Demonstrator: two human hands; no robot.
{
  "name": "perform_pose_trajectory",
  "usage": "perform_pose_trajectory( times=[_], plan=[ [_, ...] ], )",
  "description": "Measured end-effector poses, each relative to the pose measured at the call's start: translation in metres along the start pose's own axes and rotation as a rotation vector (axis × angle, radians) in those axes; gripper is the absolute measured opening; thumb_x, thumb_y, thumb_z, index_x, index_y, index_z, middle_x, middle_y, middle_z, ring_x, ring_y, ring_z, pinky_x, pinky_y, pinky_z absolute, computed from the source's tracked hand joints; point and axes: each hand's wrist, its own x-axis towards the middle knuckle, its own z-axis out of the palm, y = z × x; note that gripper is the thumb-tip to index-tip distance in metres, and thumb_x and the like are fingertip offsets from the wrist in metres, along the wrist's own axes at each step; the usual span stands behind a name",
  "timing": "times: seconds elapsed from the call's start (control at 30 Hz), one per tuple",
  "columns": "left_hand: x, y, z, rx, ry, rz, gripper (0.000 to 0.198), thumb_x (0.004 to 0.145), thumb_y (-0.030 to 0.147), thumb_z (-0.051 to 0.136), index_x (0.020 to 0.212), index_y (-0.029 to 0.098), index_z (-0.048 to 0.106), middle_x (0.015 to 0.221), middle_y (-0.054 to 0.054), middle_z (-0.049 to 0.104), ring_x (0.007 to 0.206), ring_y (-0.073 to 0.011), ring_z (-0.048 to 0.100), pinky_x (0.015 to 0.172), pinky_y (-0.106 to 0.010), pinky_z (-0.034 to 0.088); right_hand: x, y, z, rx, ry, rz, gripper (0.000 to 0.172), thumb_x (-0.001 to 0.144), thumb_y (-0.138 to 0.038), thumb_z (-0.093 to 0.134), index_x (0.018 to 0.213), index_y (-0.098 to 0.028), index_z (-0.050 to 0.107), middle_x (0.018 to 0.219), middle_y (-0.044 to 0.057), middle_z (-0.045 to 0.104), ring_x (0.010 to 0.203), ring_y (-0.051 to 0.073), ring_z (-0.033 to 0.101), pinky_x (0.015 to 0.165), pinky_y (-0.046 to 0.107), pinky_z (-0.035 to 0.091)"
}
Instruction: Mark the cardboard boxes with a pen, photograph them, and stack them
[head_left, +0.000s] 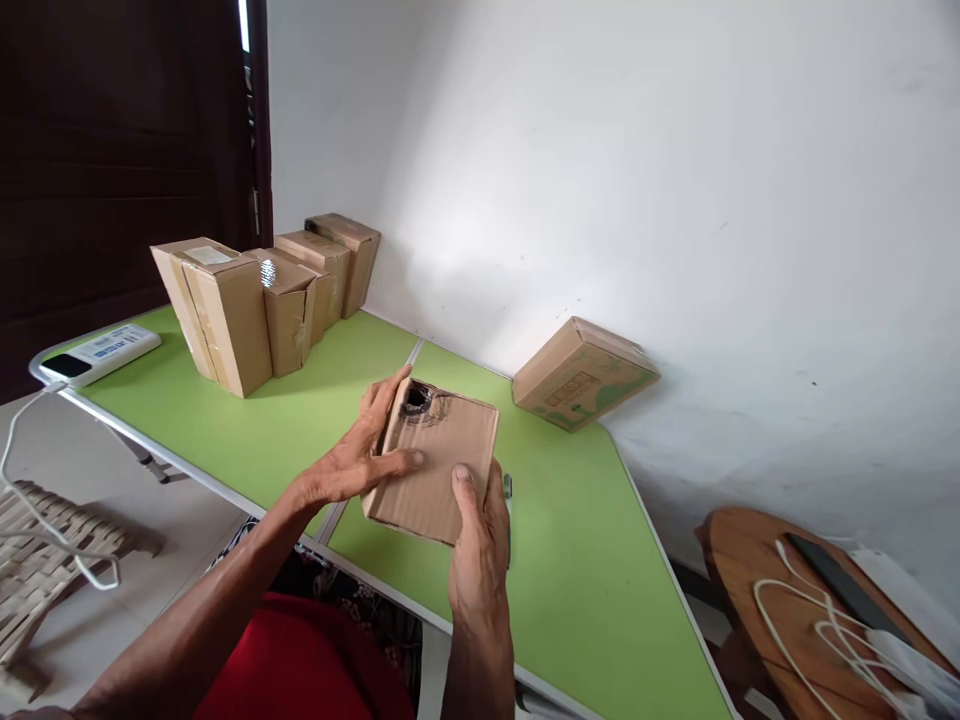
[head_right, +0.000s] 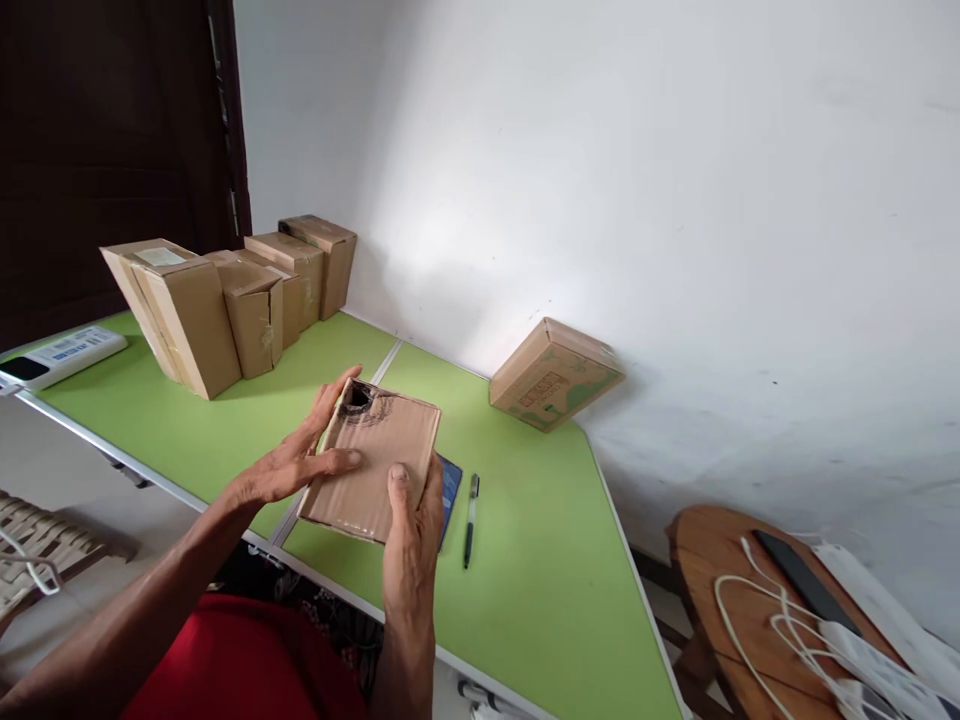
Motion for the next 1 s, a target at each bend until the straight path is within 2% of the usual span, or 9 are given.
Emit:
perform_pose_trajectory(
  times=[0.2,0.27,0.37,0.47,0.6,0.73,0.83,0.9,1.0],
  plan=[
    [0.003,-0.006,-0.001,-0.024,-0.003,0.051,0.094,0.084,0.045,0.073,0.164,0.026,0.025,0.155,-0.012,0.036,0.15,-0.0391,0.031,0.129,-0.063,0.027,0.013,-0.006,-0.01,-0.052,-0.075,-0.013,0.071,0.088,-0.07,0.066,0.14,-0.023,0.059,0.127,0.012,0.071,0.105,0.029,0.068,0.082,0.039,0.054],
    [0.002,-0.006,-0.003,-0.032,-0.006,0.059,0.095,0.082,0.045,0.074,0.163,0.025,0.026,0.153,-0.012,0.037,0.148,-0.0379,0.033,0.129,-0.062,0.028,0.021,-0.014,-0.008,-0.141,-0.029,-0.023,0.075,0.083,-0.075,0.068,0.135,-0.021,0.061,0.123,0.013,0.072,0.102,0.03,0.068,0.081,0.04,0.054],
    [0.0,-0.005,-0.003,-0.023,0.009,0.061,0.095,0.082,0.042,0.075,0.163,0.027,0.026,0.152,-0.012,0.038,0.147,-0.037,0.035,0.128,-0.062,0.029,0.03,-0.031,-0.001,-0.372,0.08,-0.106,0.085,0.074,-0.081,0.07,0.133,-0.019,0.062,0.126,0.016,0.07,0.109,0.034,0.065,0.09,0.045,0.05],
    [-0.002,-0.005,-0.001,0.002,-0.009,0.094,0.094,0.082,0.04,0.077,0.161,0.03,0.027,0.153,-0.012,0.038,0.146,-0.037,0.037,0.125,-0.062,0.032,0.033,-0.049,0.005,-0.545,0.097,-0.147,0.091,0.071,-0.085,0.067,0.13,-0.017,0.061,0.127,0.019,0.068,0.116,0.038,0.062,0.095,0.047,0.047],
    [-0.003,-0.007,0.0,0.027,-0.012,0.137,0.094,0.083,0.039,0.078,0.161,0.032,0.028,0.152,-0.012,0.039,0.145,-0.0373,0.039,0.124,-0.062,0.035,0.034,-0.061,0.011,-0.603,0.118,-0.135,0.095,0.067,-0.084,0.068,0.133,-0.017,0.057,0.126,0.019,0.067,0.117,0.038,0.062,0.095,0.045,0.048],
    [-0.005,-0.005,-0.002,0.054,-0.001,0.148,0.09,0.083,0.04,0.078,0.159,0.031,0.032,0.151,-0.012,0.042,0.144,-0.0367,0.041,0.123,-0.06,0.036,0.034,-0.065,0.019,-0.652,0.172,-0.11,0.087,0.064,-0.083,0.066,0.121,-0.018,0.058,0.115,0.019,0.07,0.109,0.038,0.063,0.09,0.045,0.049],
    [-0.004,0.0,-0.001,0.024,0.034,0.124,0.069,0.092,0.046,0.066,0.153,0.029,0.041,0.146,-0.011,0.048,0.139,-0.033,0.047,0.119,-0.055,0.042,0.033,-0.066,0.024,-0.696,0.205,-0.08,0.082,0.064,-0.08,0.065,0.119,-0.019,0.056,0.11,0.018,0.07,0.104,0.038,0.064,0.087,0.044,0.049],
    [-0.001,0.004,0.003,0.025,0.121,0.09,0.047,0.1,0.048,0.055,0.141,0.028,0.054,0.137,-0.01,0.056,0.131,-0.03,0.053,0.115,-0.052,0.044,0.032,-0.068,0.026,-0.732,0.212,-0.073,0.08,0.065,-0.078,0.063,0.119,-0.02,0.055,0.108,0.019,0.07,0.105,0.038,0.065,0.087,0.044,0.049],
    [0.006,0.01,0.01,0.095,0.284,0.041,0.029,0.102,0.04,0.051,0.121,0.025,0.067,0.122,-0.007,0.066,0.118,-0.027,0.06,0.107,-0.047,0.047,0.031,-0.068,0.028,-0.762,0.209,-0.074,0.081,0.067,-0.078,0.059,0.121,-0.019,0.053,0.11,0.02,0.07,0.106,0.04,0.065,0.088,0.045,0.049]
  ],
)
